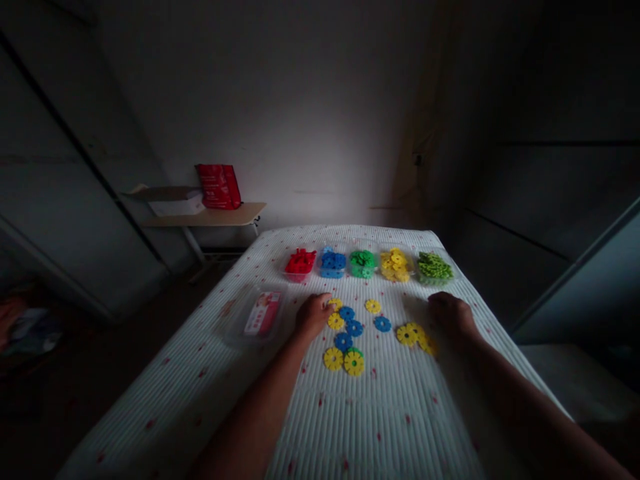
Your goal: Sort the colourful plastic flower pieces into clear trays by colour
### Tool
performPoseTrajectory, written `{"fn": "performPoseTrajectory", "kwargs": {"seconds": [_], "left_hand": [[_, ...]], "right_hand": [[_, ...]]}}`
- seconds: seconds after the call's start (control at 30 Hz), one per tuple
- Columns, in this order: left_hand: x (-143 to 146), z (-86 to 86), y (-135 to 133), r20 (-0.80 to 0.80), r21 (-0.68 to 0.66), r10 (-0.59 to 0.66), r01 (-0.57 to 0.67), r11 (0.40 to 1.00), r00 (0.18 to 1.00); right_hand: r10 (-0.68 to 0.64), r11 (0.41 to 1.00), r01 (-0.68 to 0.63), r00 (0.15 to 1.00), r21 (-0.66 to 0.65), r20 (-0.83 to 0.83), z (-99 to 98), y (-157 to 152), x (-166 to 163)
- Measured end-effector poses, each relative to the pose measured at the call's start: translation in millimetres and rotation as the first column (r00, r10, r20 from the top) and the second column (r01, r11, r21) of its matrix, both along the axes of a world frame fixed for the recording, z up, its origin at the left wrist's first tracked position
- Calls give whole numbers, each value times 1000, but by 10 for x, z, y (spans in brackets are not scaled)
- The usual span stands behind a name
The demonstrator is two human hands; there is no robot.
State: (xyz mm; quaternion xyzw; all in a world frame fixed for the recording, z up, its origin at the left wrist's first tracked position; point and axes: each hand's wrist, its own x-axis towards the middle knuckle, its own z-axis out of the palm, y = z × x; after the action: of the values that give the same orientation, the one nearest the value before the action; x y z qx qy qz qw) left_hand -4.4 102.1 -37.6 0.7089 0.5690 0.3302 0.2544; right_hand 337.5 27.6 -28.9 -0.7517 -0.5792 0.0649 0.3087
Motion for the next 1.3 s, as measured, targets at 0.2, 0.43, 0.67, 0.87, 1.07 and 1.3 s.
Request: {"fn": "performPoseTrajectory", "kwargs": {"seconds": [0.2,0.43,0.67,0.87,1.07,1.3], "left_hand": [[53,14,36,-14,-37,47,-47,998,999],[-148,12,13,217,-143,61,-30,989,974],[-307,150,-65,473,-352,-243,435,829,847],[-150,79,-79,291,-360,-247,345,867,924],[-179,49,-75,266,-327,-233,315,891,935],[-230,271,-138,444,-318,-208,370,873,872]], "right_hand": [[33,999,-33,998,-3,55,-62,46,-44],[23,1000,-23,999,2,43,-84,32,-44],[38,999,-39,998,30,54,-126,47,-34],[32,999,-34,995,16,90,-105,43,-57],[15,1000,-14,990,-10,137,-104,47,-63],[8,1000,-7,975,-5,224,-133,58,-97]]}}
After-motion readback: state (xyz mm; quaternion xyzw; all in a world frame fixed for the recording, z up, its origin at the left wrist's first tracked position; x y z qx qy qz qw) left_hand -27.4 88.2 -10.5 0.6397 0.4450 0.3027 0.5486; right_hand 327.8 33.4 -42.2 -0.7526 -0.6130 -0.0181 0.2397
